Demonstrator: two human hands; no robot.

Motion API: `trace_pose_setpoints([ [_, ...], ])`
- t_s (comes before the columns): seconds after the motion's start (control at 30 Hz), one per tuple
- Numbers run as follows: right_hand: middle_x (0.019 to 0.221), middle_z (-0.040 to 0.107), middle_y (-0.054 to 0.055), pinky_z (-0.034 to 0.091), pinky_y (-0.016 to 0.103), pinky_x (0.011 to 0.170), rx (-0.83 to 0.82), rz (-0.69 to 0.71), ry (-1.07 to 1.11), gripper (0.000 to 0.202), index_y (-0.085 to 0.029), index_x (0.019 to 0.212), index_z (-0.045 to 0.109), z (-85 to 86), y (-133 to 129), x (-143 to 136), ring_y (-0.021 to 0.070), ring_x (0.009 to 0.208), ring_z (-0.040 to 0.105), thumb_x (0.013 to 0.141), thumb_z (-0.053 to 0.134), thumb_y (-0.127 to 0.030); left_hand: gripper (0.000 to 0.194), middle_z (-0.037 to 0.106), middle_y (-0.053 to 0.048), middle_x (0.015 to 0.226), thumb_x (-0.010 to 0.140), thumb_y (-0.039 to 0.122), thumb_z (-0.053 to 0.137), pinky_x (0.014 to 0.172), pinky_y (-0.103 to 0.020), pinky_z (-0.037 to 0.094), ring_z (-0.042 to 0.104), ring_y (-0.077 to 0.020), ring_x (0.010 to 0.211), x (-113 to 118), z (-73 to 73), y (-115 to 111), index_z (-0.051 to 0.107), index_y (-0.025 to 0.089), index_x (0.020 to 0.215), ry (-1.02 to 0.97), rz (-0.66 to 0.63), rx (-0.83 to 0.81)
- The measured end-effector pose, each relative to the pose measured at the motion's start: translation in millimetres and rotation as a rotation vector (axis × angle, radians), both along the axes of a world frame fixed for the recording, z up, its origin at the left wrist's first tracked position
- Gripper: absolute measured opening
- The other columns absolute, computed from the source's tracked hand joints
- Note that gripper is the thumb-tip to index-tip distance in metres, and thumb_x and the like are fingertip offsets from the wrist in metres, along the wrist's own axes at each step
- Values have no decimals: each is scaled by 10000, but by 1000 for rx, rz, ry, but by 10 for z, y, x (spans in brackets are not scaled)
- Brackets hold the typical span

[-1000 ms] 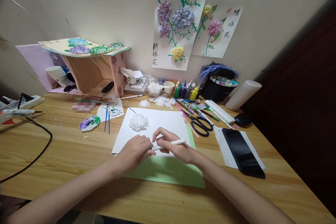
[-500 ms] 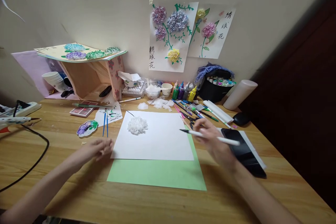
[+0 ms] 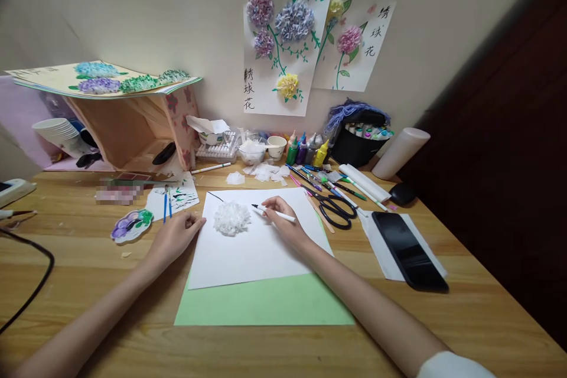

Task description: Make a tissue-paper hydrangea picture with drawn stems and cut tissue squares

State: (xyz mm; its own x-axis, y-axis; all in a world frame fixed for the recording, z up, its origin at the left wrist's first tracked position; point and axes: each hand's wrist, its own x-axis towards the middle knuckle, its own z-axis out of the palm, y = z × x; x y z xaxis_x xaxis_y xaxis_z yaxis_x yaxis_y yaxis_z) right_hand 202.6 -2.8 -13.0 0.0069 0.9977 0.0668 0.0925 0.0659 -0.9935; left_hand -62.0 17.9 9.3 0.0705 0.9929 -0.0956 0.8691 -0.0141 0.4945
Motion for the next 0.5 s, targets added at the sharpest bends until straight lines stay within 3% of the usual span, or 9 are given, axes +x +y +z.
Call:
trace_pose_setpoints([
  [0.23,859,557,8,368,271,698,3,48,-40,151,-198,917,562,-69,13,59,151,779,502,813,552,-307,299,628,-30,728,833,449,391,589,-272,333,570,-214,723,-43,-92,0,537,206,739,-49,-30,-33],
  [0.4,823,536,2,357,255,654,-73,294,-66,171,-195,933,553,19,38,148,138,736,484,838,549,-337,255,641,-35,831,852,422,371,606,-272,333,575,-228,801,-23,-97,-5,504,216,782,-27,-3,-26],
  [0.5,874,543,9,368,260,679,-29,246,-111,174,-206,982,538,33,25,135,144,772,494,865,511,-333,248,641,-26,845,860,426,365,598,-271,321,572,-230,795,-19,-93,-7,494,225,796,5,5,-34],
])
